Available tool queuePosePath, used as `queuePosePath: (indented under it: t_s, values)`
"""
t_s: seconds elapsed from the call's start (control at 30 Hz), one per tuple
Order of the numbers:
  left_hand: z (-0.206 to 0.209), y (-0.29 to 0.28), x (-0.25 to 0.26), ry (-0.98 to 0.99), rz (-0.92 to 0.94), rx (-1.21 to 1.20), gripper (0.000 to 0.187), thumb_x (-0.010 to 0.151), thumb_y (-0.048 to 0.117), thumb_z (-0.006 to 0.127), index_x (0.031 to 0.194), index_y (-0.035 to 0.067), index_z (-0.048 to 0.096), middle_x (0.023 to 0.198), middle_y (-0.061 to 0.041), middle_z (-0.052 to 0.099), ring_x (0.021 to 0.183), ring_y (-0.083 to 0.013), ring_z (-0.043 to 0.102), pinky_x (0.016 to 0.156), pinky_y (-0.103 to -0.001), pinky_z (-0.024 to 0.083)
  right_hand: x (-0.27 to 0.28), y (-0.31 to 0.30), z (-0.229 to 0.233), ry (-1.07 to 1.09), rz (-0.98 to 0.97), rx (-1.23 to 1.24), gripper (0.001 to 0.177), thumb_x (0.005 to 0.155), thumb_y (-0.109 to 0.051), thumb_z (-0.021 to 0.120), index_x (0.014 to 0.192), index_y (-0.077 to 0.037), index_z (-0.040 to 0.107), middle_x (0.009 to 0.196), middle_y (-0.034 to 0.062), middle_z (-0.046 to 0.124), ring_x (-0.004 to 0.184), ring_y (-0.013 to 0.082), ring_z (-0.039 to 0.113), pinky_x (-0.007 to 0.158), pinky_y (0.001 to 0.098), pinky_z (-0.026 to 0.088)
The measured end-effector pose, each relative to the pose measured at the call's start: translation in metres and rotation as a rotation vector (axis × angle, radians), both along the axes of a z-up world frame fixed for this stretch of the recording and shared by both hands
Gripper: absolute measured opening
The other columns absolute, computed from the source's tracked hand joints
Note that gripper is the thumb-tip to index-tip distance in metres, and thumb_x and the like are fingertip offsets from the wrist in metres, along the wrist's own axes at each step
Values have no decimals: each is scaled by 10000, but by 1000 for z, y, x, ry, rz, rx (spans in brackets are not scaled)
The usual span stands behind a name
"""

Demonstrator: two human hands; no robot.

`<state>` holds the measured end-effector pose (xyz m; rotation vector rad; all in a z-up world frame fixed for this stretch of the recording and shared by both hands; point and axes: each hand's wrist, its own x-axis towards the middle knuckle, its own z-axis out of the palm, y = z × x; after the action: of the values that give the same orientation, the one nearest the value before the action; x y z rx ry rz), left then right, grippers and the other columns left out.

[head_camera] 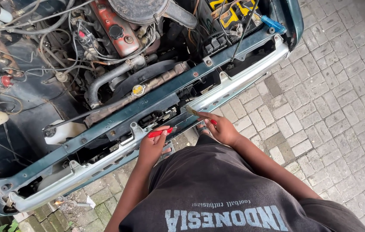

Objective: The person cleans the front radiator support and engine bay area of a car using a red-handled brush and a small red cloth. They scrub the metal frame and wipe away dust and grime from various components, including the radiator cap and surrounding hoses.

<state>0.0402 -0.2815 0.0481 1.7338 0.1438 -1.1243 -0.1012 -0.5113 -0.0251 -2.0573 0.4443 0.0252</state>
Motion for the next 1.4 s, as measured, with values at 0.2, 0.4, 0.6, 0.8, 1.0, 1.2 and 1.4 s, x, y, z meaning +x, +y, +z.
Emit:
queuePosePath:
  t_s: [0.2,0.4,0.6,0.8,1.0,1.2,1.4]
  values:
    - [4,6,-2,-17,22,-23,295,1024,215,575,1282,164,709,1232,-245,700,1071,-312,693,786,-402,676,17,9,6,54,101,-35,385,1048,-288,475,1386,-178,623,1006,264,746,926,542,671,805,635,528]
    - [-11,18,-3,-198,-95,3,283,1020,216,598,1270,190,727,1177,-220,732,1092,-344,701,798,-472,644,19,13,-8,55,140,-98,422,1045,-296,486,1453,-214,554,1034,243,737,946,506,676,809,619,533]
    - [-2,18,-11,-128,5,-20,277,1009,199,597,1242,163,743,1168,-251,725,1035,-316,711,724,-408,678,24,20,-4,59,126,-107,411,1056,-299,456,1442,-224,574,991,186,757,891,467,696,773,558,558]
    - [-3,24,-17,-60,96,-47,303,1014,211,590,1271,133,729,1223,-287,692,1085,-359,696,773,-429,667,28,22,15,105,95,-171,392,1057,-321,457,1414,-239,594,941,206,746,845,477,694,730,557,556]
    - [-7,27,-22,-83,105,-49,303,1011,227,601,1264,133,738,1205,-298,696,1089,-384,697,772,-434,663,21,10,28,15,-10,-35,357,1063,-229,465,1348,-126,653,930,249,756,801,482,705,754,574,550]
    - [-9,22,-25,-97,112,-79,311,1013,219,593,1273,124,735,1207,-282,703,1105,-359,689,802,-421,656,-1,-14,5,-5,-93,-3,391,1093,-293,444,1151,-5,702,801,238,750,724,445,708,720,539,552]
    - [6,6,-21,-186,-52,17,287,1013,250,595,1250,197,748,1161,-224,744,1102,-359,698,821,-471,636,-9,-73,0,-101,-439,36,383,1136,-114,341,1449,-60,555,1177,155,716,816,232,625,789,388,525]
